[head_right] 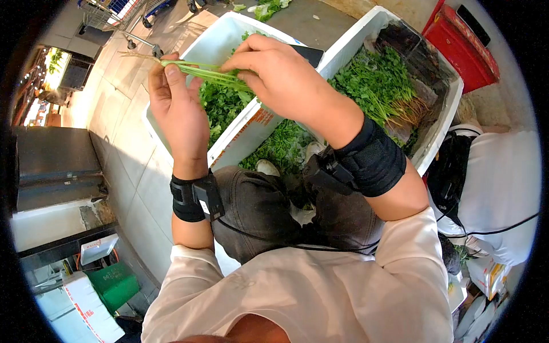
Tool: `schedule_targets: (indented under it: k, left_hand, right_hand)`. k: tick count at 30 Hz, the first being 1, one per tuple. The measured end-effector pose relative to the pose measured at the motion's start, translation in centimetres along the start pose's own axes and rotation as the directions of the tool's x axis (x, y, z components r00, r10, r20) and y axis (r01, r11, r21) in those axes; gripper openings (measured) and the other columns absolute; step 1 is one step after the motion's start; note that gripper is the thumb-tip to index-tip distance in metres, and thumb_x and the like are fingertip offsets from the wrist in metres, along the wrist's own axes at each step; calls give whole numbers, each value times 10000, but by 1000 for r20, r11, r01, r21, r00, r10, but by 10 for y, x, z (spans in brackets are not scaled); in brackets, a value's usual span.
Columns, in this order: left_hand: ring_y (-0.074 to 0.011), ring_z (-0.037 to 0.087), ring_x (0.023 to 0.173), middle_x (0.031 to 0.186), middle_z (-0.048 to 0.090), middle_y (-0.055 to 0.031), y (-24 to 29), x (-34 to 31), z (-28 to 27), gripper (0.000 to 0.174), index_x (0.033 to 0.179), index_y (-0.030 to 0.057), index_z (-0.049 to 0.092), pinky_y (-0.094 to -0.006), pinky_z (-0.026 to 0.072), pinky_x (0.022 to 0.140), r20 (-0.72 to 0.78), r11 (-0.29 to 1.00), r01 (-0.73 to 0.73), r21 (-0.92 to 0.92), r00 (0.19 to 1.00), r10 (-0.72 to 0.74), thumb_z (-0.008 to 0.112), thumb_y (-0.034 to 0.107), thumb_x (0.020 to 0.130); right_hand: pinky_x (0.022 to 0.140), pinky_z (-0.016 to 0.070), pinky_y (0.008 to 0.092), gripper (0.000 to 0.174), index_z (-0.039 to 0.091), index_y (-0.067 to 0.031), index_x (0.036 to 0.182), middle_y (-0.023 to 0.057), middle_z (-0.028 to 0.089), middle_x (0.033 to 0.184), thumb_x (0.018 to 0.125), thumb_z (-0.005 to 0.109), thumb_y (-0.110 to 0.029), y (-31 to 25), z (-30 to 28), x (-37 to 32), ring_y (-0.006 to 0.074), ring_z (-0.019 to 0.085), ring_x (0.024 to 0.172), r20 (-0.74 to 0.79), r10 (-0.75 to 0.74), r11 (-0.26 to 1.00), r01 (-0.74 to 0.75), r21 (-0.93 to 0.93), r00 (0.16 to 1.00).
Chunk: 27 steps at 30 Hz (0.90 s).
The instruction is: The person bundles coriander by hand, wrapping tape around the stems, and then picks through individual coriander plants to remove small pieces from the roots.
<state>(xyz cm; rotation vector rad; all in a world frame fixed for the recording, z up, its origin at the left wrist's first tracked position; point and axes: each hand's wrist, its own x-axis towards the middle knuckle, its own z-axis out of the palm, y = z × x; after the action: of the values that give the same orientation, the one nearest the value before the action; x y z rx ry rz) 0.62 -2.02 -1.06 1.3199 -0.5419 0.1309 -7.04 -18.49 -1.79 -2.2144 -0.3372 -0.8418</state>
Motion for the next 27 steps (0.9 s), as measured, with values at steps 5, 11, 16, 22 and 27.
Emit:
schedule_targets:
  k: [5, 11, 16, 22, 27]
  left_hand:
    - [-175, 595, 1077, 1187, 567, -72, 0, 0, 2, 234, 1252, 18, 549, -386, 559, 936, 54, 1000, -4, -7, 999, 4, 483, 183, 1099]
    - [-174, 599, 1016, 1118, 562, -71, -2, 0, 1, 222, 1237, 18, 540, -418, 574, 929, 124, 985, 35, -169, 992, -14, 474, 180, 1100]
    - [-153, 590, 1010, 1132, 564, -60, -3, 1, 2, 218, 1241, 34, 546, -378, 549, 932, 110, 996, 9, -92, 994, 1, 474, 187, 1102]
    - [-121, 576, 999, 1202, 588, -39, 0, -1, 2, 209, 1235, 61, 571, -302, 509, 914, 94, 998, -30, 58, 995, 25, 497, 201, 1098]
    - [-140, 594, 1040, 1207, 603, -50, -3, 1, 2, 205, 1221, 53, 578, -296, 515, 913, 98, 984, -5, 176, 995, -12, 489, 191, 1099]
  right_hand:
    - [862, 535, 386, 219, 746, -56, 1096, 108, 663, 1102, 878, 722, -48, -1, -4, -1, 302, 668, 996, 49, 69, 997, -66, -51, 996]
    - [852, 535, 395, 193, 752, -34, 1031, 117, 668, 1052, 849, 751, -96, -3, -5, -1, 315, 670, 956, 22, 49, 999, -49, -21, 999]
    - [826, 538, 406, 162, 749, -18, 974, 130, 671, 978, 842, 738, -110, 1, -6, 0, 336, 671, 916, -3, 75, 997, -75, -2, 997]
    - [735, 513, 358, 172, 724, -1, 1003, 121, 662, 880, 910, 685, -141, 6, -3, -1, 249, 640, 764, 25, 239, 963, -241, 121, 971]
    - [776, 523, 300, 179, 670, 32, 1070, 75, 679, 989, 990, 605, -115, 7, -10, 3, 140, 634, 879, 335, 377, 862, -459, 215, 864]
